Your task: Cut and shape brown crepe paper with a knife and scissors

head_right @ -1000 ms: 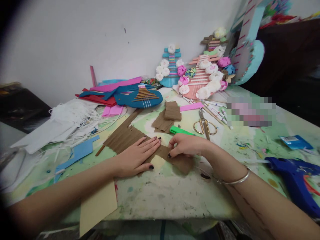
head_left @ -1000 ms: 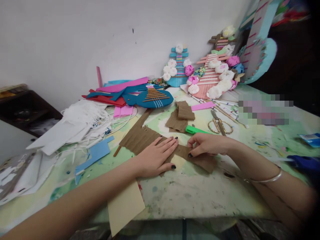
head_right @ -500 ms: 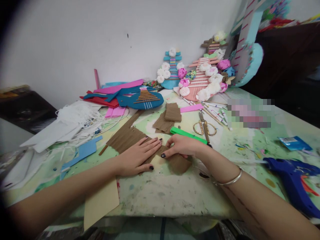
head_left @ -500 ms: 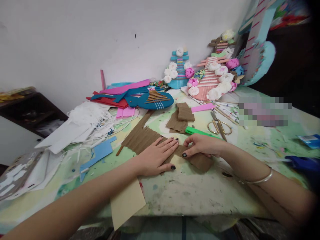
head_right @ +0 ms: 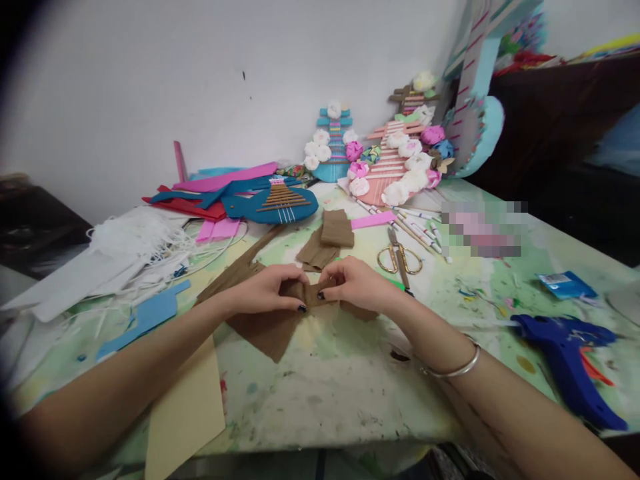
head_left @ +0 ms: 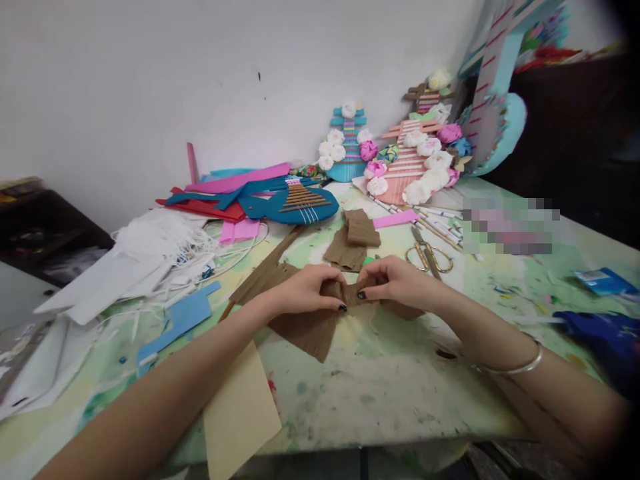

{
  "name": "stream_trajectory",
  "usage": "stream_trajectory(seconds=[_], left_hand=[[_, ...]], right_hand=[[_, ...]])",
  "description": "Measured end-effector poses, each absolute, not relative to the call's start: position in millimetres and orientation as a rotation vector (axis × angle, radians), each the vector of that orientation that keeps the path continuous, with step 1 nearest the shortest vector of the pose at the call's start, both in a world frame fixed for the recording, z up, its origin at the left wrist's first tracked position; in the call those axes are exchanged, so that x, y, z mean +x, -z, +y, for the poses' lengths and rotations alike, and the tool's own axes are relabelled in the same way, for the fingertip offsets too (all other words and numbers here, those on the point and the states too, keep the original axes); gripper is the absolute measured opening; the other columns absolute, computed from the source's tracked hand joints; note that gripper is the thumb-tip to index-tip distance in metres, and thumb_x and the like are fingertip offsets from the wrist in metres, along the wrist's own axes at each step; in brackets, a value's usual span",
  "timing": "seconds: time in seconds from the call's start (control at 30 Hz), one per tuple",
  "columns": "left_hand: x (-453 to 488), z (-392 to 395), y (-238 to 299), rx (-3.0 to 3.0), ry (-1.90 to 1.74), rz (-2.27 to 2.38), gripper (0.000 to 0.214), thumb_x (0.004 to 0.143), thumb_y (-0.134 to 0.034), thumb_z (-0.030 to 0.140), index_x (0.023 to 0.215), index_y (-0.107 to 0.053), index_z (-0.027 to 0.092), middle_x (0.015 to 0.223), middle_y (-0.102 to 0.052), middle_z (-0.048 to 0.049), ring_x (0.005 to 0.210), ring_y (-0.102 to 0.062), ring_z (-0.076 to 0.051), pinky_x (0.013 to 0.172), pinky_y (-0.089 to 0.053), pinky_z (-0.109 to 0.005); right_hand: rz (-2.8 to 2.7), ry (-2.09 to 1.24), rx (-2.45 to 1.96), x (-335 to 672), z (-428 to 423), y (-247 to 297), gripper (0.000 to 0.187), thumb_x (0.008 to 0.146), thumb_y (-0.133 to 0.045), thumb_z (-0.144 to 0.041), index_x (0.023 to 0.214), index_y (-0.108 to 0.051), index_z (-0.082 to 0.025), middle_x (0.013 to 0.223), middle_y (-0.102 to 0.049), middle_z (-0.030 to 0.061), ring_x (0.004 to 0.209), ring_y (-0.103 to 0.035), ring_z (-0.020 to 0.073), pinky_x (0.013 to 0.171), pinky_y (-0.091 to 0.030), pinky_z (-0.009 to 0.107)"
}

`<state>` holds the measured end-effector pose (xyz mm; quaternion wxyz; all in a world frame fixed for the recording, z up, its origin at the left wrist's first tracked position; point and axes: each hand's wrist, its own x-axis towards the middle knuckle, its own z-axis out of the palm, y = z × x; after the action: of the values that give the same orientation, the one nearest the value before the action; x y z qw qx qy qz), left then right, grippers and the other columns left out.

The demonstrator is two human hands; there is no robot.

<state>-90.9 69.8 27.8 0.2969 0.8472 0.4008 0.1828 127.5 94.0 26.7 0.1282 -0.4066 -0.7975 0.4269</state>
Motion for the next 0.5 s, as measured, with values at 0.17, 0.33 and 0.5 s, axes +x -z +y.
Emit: stream_trajectory(seconds=[0.17,0.33,0.5], left_hand=[[-101.5,73.5,-28.0,1.696,-0.665,1.092,0.027,0.066,-0.076,0.036,0.073,-0.058,0.018,0.069,-0.058,0.0019,0.064,-0.054,-0.013,0.057,-0.040,-0.024],[-111.5,66.4,-24.5,1.318,-1.004,1.121,0.028,0.068,-0.078,0.037,0.073,-0.059,0.017,0.068,-0.061,0.0021,0.058,-0.055,-0.010,0.055,-0.039,-0.021],[-106.4,60.3,-32.6,1.192,-1.159,1.033,0.027,0.071,-0.076,0.039,0.074,-0.062,0.016,0.067,-0.061,0.0021,0.058,-0.054,-0.009,0.057,-0.040,-0.021]], right_hand=[[-2.197,-0.678,-1.564,157.8,115.3,-45.0,0.027,0.082,-0.051,-0.040,0.086,-0.066,-0.018,0.078,-0.066,0.0066,0.073,-0.058,0.0182,0.060,-0.039,0.027],[-2.001,-0.258,-2.143,196.1,148.1,-40.4,0.017,0.070,-0.063,-0.030,0.071,-0.064,-0.013,0.077,-0.064,0.0190,0.083,-0.059,0.0345,0.059,-0.035,0.034],[-2.076,-0.324,-2.245,205.3,160.9,-28.7,0.029,0.075,-0.066,-0.038,0.060,-0.062,-0.013,0.070,-0.063,0.0173,0.075,-0.061,0.0283,0.055,-0.037,0.033]])
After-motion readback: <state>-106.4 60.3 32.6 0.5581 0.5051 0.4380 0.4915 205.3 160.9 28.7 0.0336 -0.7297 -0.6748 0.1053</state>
